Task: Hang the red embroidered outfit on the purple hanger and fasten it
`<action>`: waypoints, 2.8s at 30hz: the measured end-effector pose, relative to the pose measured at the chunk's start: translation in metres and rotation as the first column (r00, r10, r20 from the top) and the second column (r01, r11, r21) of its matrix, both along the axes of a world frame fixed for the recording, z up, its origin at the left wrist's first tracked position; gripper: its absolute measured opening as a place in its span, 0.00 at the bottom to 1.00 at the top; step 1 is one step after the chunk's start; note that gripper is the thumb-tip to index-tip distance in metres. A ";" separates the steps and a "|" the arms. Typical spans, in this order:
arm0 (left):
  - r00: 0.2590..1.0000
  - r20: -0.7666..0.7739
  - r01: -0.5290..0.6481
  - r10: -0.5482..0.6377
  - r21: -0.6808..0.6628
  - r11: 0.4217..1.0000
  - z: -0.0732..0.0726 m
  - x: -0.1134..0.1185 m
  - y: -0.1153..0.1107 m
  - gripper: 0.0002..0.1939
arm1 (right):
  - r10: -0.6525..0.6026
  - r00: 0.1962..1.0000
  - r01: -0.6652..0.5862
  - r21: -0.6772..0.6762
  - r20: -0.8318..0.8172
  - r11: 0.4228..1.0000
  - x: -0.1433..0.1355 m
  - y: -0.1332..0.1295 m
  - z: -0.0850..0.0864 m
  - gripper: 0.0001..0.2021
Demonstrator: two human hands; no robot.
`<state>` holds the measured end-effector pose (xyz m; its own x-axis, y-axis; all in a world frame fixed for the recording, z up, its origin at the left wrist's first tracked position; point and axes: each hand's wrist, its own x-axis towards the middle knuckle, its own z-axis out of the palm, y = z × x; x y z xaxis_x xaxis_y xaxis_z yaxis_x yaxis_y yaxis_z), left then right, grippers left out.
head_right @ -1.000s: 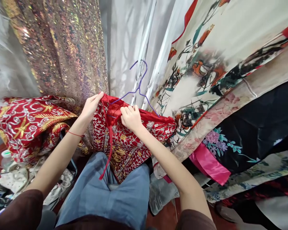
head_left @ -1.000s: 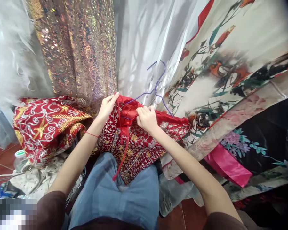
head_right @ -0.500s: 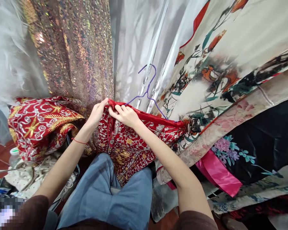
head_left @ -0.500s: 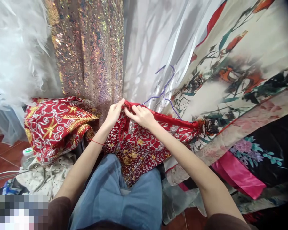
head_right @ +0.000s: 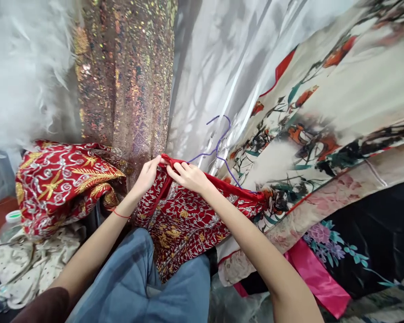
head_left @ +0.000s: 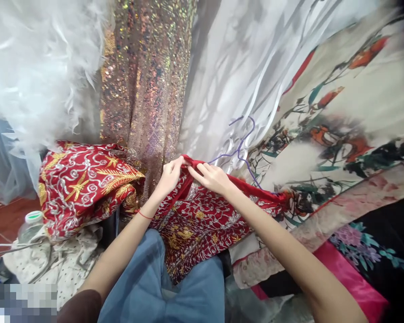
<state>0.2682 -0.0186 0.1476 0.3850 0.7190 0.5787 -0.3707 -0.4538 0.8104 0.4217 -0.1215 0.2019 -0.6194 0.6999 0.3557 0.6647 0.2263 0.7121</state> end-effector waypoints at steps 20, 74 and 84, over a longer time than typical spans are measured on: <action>0.995 -0.083 -0.046 0.054 0.092 0.995 -0.003 -0.007 -0.009 0.19 | -0.222 -0.029 -0.268 -0.206 -0.975 0.941 -0.017 0.067 0.118 0.14; 0.813 -0.529 -0.200 0.244 0.140 0.970 -0.176 -0.053 -0.057 0.08 | -0.026 -0.882 -0.054 0.047 -0.470 0.997 -0.148 -0.017 -0.204 0.18; 0.894 -0.421 -0.112 0.152 0.117 0.987 -0.170 -0.054 -0.072 0.11 | 0.227 -0.853 0.195 0.117 -0.470 0.974 -0.159 -0.008 -0.149 0.15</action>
